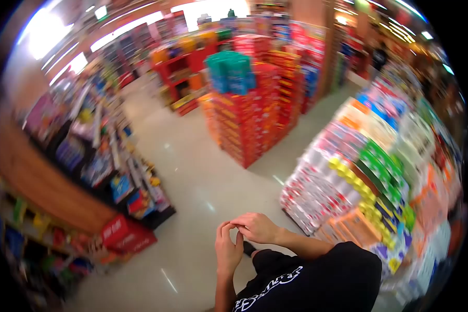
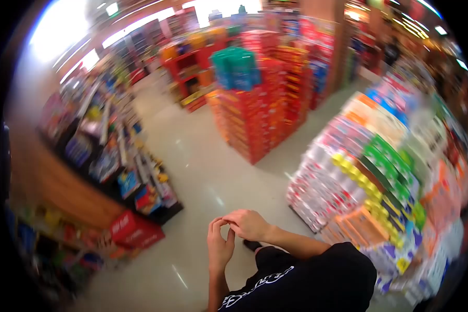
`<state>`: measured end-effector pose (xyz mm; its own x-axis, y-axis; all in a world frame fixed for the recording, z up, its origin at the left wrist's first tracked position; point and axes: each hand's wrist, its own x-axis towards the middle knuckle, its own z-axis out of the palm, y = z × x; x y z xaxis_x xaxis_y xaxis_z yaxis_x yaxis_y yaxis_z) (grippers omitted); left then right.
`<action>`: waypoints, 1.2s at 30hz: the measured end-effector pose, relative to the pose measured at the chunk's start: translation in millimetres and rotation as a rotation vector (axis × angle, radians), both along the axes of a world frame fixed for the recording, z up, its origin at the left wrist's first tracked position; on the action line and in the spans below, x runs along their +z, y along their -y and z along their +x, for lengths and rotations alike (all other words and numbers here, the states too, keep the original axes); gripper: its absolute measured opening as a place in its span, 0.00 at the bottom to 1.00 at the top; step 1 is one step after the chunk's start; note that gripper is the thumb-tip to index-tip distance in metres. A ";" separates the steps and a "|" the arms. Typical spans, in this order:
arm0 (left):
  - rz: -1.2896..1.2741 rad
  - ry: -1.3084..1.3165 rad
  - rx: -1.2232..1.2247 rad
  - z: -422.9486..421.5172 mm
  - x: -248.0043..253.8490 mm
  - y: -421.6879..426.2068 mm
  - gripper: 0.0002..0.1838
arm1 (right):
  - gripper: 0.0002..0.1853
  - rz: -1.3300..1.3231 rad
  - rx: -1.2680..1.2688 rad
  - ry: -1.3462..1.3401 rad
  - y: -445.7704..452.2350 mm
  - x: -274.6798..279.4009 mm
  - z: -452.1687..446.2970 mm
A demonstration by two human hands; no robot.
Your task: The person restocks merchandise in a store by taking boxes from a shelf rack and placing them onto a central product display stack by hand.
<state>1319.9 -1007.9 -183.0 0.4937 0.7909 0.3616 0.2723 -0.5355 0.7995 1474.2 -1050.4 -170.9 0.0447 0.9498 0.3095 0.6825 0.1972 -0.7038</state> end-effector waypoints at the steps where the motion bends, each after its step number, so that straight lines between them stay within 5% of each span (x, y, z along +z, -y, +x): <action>1: -0.009 0.014 0.073 -22.7 -2.7 -10.7 0.14 | 0.14 -0.009 0.091 0.026 -22.1 -0.3 -19.7; 13: -0.015 -0.134 0.582 -320.2 -12.6 -190.6 0.14 | 0.11 0.000 0.706 0.007 -278.2 -23.0 -310.0; 25: 0.026 -0.135 1.063 -555.4 20.1 -248.7 0.17 | 0.07 0.157 1.215 0.012 -416.3 2.6 -593.4; 32: 0.052 0.017 1.174 -718.2 -2.9 -303.6 0.15 | 0.05 0.193 1.257 -0.042 -473.6 -17.0 -773.9; 36: 0.079 0.048 1.132 -811.3 26.9 -348.7 0.13 | 0.05 0.209 1.203 -0.070 -515.4 3.6 -868.1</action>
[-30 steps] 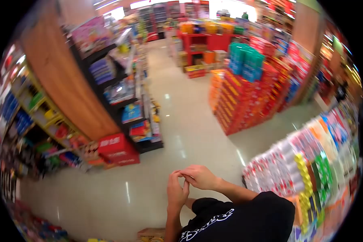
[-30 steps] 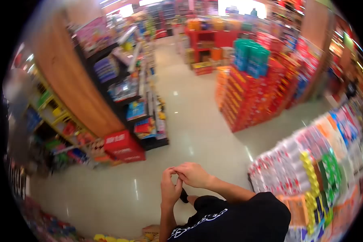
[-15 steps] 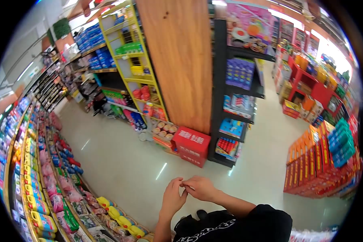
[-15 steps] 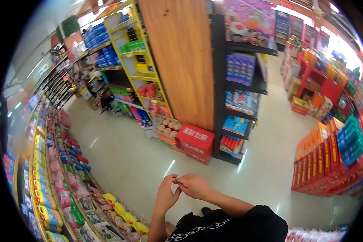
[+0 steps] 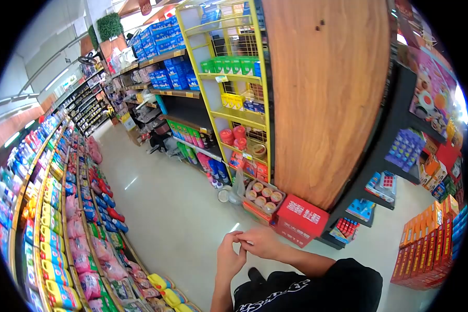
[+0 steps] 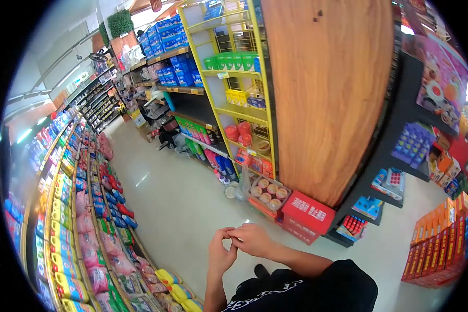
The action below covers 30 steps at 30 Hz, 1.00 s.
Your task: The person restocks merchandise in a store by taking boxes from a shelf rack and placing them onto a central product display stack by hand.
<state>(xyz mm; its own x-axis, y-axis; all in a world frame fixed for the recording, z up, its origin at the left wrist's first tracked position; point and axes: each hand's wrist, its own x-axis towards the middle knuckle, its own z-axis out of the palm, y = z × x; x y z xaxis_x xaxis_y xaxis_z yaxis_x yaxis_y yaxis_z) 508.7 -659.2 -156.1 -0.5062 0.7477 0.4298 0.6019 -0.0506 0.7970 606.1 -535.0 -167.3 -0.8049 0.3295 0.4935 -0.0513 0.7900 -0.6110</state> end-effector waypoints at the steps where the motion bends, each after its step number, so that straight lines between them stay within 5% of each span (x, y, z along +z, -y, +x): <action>1: -0.010 -0.002 -0.003 -22.3 7.9 -13.7 0.13 | 0.05 0.027 -0.018 -0.019 -11.3 10.6 -20.6; 13: 0.127 0.026 -0.198 -245.6 30.1 -175.7 0.16 | 0.12 -0.203 -0.108 -0.284 -157.5 46.5 -222.4; 23: 0.104 -0.097 -0.217 -457.8 70.1 -379.0 0.28 | 0.39 -0.306 -0.238 -0.266 -332.5 99.4 -387.9; 28: 0.150 0.188 -0.293 -526.2 129.2 -475.4 0.31 | 0.44 -0.376 -0.297 -0.354 -393.3 140.2 -448.9; 30: 0.210 0.291 -0.410 -550.1 148.6 -517.6 0.32 | 0.45 -0.201 -0.391 -0.370 -421.7 152.4 -471.5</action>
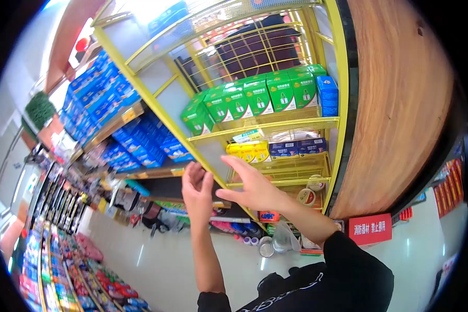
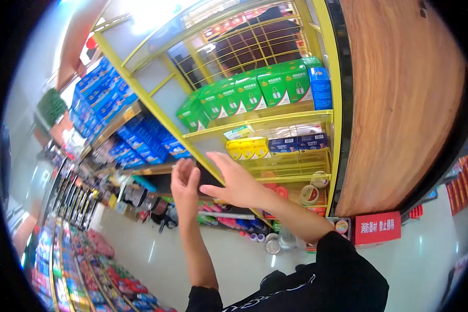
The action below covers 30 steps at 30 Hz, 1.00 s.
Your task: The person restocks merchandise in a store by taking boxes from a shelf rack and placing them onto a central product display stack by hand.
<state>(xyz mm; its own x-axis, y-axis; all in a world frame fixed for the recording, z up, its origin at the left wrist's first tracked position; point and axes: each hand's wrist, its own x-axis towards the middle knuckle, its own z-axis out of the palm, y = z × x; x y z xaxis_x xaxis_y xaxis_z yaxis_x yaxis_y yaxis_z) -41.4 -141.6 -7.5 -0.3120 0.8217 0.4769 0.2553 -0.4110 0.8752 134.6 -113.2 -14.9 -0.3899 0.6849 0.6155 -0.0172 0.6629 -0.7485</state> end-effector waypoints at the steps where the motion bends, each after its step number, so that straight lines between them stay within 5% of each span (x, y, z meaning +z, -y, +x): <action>1: 0.034 0.044 -0.060 -8.8 7.7 -20.7 0.32 | 0.45 0.074 -0.064 0.019 -14.7 5.3 -10.6; 6: 0.086 0.151 -0.125 -23.9 45.9 -101.4 0.40 | 0.45 0.060 -0.273 -0.055 -76.6 42.9 -61.5; 18: 0.169 0.474 -0.586 -51.6 32.3 -183.4 0.36 | 0.50 -0.267 -0.537 0.057 -131.9 83.6 -129.8; 30: 0.386 0.258 -0.591 -2.1 50.1 -67.6 0.37 | 0.48 0.142 -0.878 -0.128 -5.6 72.3 -101.1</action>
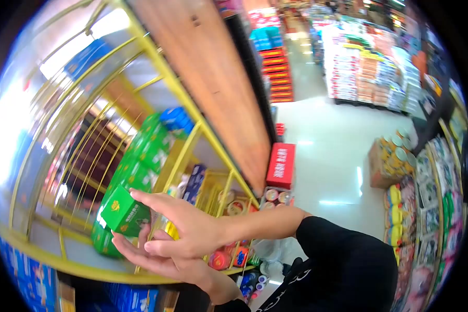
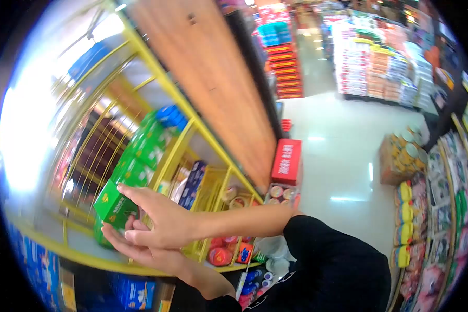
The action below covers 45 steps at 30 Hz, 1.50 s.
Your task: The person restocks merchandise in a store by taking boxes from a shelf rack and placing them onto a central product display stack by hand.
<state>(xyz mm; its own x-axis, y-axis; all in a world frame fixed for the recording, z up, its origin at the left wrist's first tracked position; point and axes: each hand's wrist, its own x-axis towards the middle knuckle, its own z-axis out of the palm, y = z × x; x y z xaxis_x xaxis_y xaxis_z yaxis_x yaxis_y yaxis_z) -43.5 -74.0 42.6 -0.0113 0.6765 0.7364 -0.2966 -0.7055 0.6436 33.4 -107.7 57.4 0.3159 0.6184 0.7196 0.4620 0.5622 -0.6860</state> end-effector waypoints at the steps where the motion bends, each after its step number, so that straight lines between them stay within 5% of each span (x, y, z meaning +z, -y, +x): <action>1: 0.055 -0.030 0.034 10.6 -0.5 11.8 0.37 | 0.48 0.045 -0.059 0.009 15.5 -4.2 7.2; 6: 0.242 -0.105 -0.059 66.6 -6.8 85.7 0.35 | 0.47 0.389 -0.392 0.069 97.2 -24.4 62.2; 11: 0.406 -0.125 -0.190 145.0 -19.5 164.9 0.37 | 0.43 0.395 -0.717 0.254 211.3 -30.5 124.5; 20: 0.148 0.015 -1.005 303.4 -66.5 363.9 0.50 | 0.44 0.271 -1.050 0.266 420.3 -67.9 244.6; 27: -0.003 -0.128 -1.198 398.5 -105.2 480.3 0.41 | 0.41 0.224 -1.240 0.046 528.0 -112.7 326.5; 28: -0.076 -0.147 -1.254 414.5 -113.7 490.5 0.48 | 0.40 0.216 -1.277 0.020 540.8 -117.7 340.5; 38: 0.033 -0.033 -1.485 636.1 -144.0 601.7 0.41 | 0.37 0.175 -1.438 0.069 652.4 -147.0 537.6; 45: 0.201 -0.073 -1.533 792.1 -152.2 673.0 0.42 | 0.37 0.269 -1.539 -0.156 715.6 -165.7 672.8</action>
<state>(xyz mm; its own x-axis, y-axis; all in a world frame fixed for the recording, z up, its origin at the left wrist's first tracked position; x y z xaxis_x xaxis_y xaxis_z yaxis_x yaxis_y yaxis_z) 748.6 -747.0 -109.6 0.6153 -0.1014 0.7818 -0.7652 0.1616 0.6232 706.2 -823.3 -108.3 0.5771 -0.4909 0.6527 0.6216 -0.2544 -0.7409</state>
